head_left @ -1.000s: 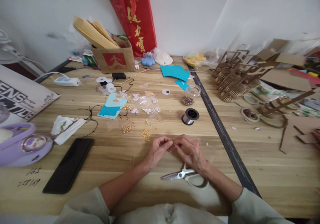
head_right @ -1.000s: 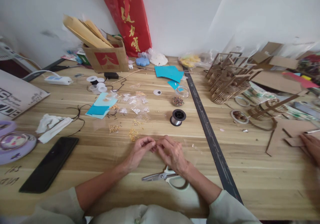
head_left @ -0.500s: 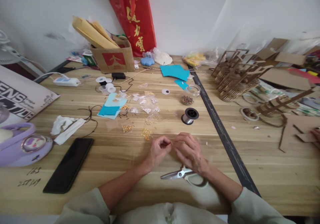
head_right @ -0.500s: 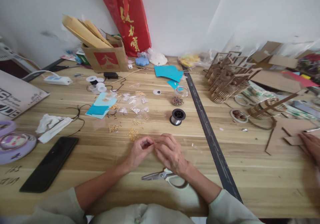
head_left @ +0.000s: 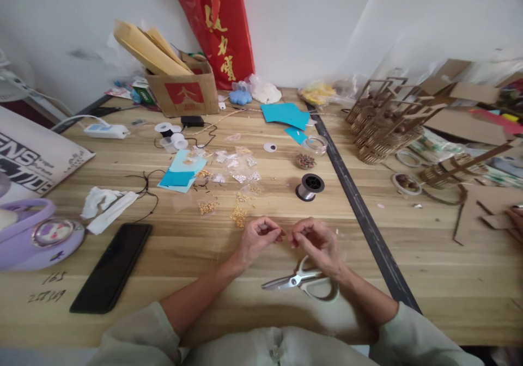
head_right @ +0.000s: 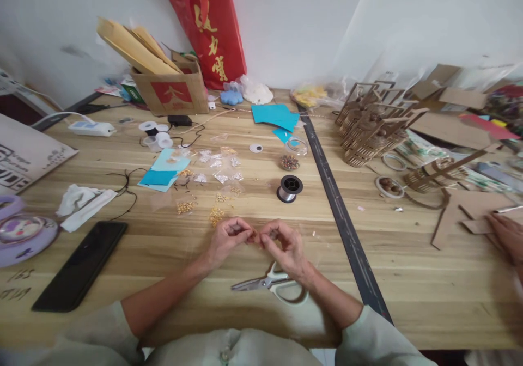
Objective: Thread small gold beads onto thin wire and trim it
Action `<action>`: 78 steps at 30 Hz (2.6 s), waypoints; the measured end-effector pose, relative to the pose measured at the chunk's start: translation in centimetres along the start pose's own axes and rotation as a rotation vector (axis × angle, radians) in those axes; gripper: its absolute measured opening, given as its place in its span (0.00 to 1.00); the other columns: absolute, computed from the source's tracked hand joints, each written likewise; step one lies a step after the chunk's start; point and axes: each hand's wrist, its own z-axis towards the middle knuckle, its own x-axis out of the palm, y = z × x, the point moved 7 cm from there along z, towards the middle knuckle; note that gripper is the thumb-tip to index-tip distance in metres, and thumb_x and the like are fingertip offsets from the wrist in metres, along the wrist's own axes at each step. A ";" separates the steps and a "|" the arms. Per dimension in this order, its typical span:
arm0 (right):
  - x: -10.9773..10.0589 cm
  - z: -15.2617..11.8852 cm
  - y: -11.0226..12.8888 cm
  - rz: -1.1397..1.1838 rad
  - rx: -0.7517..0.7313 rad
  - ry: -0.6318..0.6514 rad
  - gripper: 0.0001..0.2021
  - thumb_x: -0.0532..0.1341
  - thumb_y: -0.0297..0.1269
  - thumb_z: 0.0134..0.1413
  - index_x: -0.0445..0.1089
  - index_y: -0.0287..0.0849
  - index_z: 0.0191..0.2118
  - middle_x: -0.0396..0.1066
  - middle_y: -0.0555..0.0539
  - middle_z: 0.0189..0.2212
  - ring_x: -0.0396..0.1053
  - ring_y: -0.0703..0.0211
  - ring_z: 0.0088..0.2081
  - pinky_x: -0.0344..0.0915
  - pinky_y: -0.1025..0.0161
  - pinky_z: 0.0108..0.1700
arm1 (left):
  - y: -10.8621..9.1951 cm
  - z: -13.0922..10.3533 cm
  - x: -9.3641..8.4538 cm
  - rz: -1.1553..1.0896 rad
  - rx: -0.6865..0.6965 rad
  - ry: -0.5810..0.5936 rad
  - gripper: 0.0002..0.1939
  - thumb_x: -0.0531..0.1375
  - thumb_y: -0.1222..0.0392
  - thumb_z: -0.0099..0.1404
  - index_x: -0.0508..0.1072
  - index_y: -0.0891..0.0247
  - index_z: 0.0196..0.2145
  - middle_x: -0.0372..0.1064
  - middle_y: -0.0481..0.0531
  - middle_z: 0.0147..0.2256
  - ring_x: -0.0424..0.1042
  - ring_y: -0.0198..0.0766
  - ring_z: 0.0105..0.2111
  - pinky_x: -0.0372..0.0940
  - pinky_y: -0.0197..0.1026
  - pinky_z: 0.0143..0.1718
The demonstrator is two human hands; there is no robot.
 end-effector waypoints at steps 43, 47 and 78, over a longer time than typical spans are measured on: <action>-0.4 1.3 -1.8 -0.065 0.069 -0.006 0.10 0.58 0.40 0.58 0.72 0.39 0.34 0.67 0.48 0.28 0.65 0.65 0.26 0.64 0.67 0.27 | 0.6 0.5 -0.9 0.043 -0.076 -0.077 0.13 0.69 0.60 0.47 0.77 0.68 0.31 0.76 0.52 0.26 0.73 0.36 0.26 0.69 0.39 0.33; -0.2 1.1 -1.4 -0.219 -0.052 0.036 0.08 0.57 0.36 0.59 0.73 0.41 0.36 0.68 0.47 0.30 0.67 0.63 0.30 0.64 0.67 0.29 | 0.8 0.6 -1.0 0.035 -0.068 -0.077 0.13 0.69 0.60 0.47 0.77 0.67 0.32 0.76 0.51 0.25 0.72 0.35 0.26 0.69 0.38 0.32; 0.5 0.6 -0.9 -0.684 -0.138 -0.012 0.05 0.55 0.34 0.60 0.66 0.41 0.34 0.68 0.49 0.29 0.66 0.65 0.28 0.59 0.69 0.30 | 0.5 0.4 -0.7 0.020 -0.072 -0.067 0.13 0.69 0.61 0.47 0.73 0.69 0.30 0.74 0.50 0.24 0.72 0.34 0.25 0.66 0.36 0.30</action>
